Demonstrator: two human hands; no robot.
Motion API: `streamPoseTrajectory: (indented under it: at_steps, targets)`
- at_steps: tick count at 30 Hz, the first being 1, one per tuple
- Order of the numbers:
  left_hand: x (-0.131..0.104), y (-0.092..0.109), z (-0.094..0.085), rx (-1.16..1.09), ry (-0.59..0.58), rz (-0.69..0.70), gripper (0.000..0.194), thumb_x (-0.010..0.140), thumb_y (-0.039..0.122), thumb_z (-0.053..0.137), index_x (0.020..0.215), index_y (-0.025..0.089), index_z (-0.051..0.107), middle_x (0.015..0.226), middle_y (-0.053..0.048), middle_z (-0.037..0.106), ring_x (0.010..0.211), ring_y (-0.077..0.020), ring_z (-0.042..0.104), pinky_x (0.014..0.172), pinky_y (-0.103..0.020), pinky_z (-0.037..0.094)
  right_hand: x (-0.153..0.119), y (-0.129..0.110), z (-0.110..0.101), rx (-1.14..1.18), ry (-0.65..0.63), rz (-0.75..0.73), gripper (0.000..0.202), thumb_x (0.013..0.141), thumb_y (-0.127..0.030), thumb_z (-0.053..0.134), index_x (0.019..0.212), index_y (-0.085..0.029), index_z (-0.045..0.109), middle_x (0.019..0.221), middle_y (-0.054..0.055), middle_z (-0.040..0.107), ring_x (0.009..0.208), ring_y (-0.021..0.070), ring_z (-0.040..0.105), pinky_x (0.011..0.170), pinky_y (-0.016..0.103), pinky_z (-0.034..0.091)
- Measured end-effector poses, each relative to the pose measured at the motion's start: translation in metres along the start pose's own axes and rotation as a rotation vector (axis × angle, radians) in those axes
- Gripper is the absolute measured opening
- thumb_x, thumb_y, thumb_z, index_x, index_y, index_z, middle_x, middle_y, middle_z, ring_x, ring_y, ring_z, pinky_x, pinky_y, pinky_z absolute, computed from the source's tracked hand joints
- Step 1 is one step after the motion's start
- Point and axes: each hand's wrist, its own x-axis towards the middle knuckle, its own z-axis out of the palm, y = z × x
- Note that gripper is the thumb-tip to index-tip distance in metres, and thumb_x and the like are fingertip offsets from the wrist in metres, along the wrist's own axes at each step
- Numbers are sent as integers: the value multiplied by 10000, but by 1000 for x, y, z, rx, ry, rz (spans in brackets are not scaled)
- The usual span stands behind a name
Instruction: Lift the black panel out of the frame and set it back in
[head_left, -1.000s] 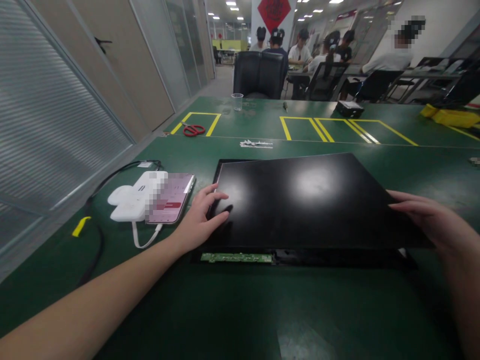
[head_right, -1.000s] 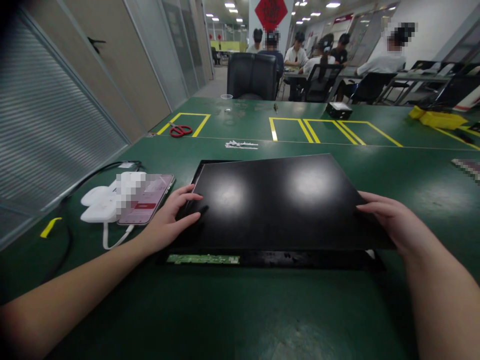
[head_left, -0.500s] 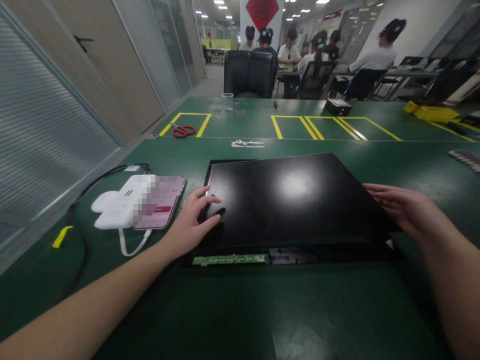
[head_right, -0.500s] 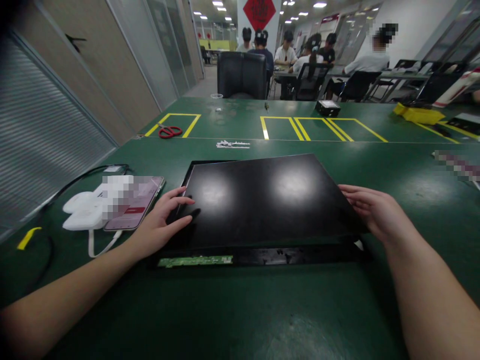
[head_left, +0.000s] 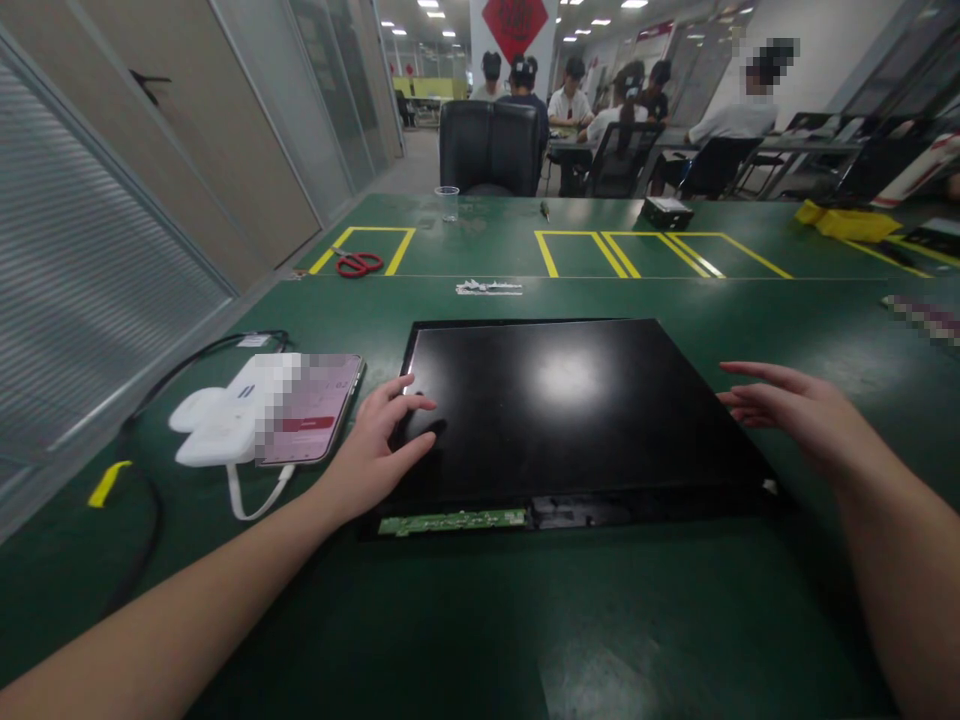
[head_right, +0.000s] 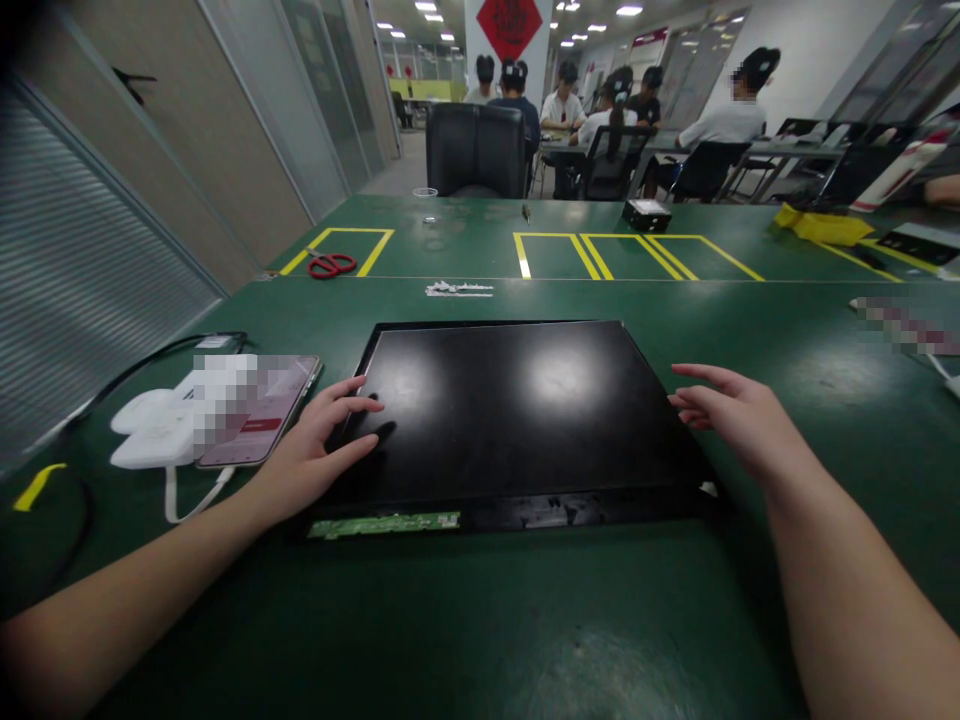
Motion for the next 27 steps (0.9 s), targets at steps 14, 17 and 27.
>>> streamPoseTrajectory:
  at_steps: [14, 17, 27]
  targets:
    - [0, 5, -3, 14, -14, 5, 336, 911, 420, 602, 1199, 258, 664, 1563, -133, 463, 1488, -364, 407, 1218, -643, 297, 4, 9, 7, 22, -43, -78, 397, 611, -230, 732, 1008, -213, 748, 782, 28, 746, 691, 139, 646, 648, 216, 530]
    - [0, 1, 0, 20, 10, 16, 337, 909, 431, 606, 1198, 268, 667, 1560, -125, 471, 1479, -362, 418, 1209, -643, 312, 5, 11, 6, -6, -43, -94, 412, 594, -267, 731, 1003, -218, 750, 790, 35, 747, 702, 158, 644, 655, 252, 525]
    - [-1, -6, 4, 39, 24, 24, 340, 919, 439, 608, 1211, 278, 670, 1566, -117, 472, 1472, -367, 421, 1196, -652, 322, -1, 7, 5, -197, 4, -140, 552, 588, -405, 685, 1101, -227, 785, 851, 48, 761, 795, 216, 646, 708, 328, 447]
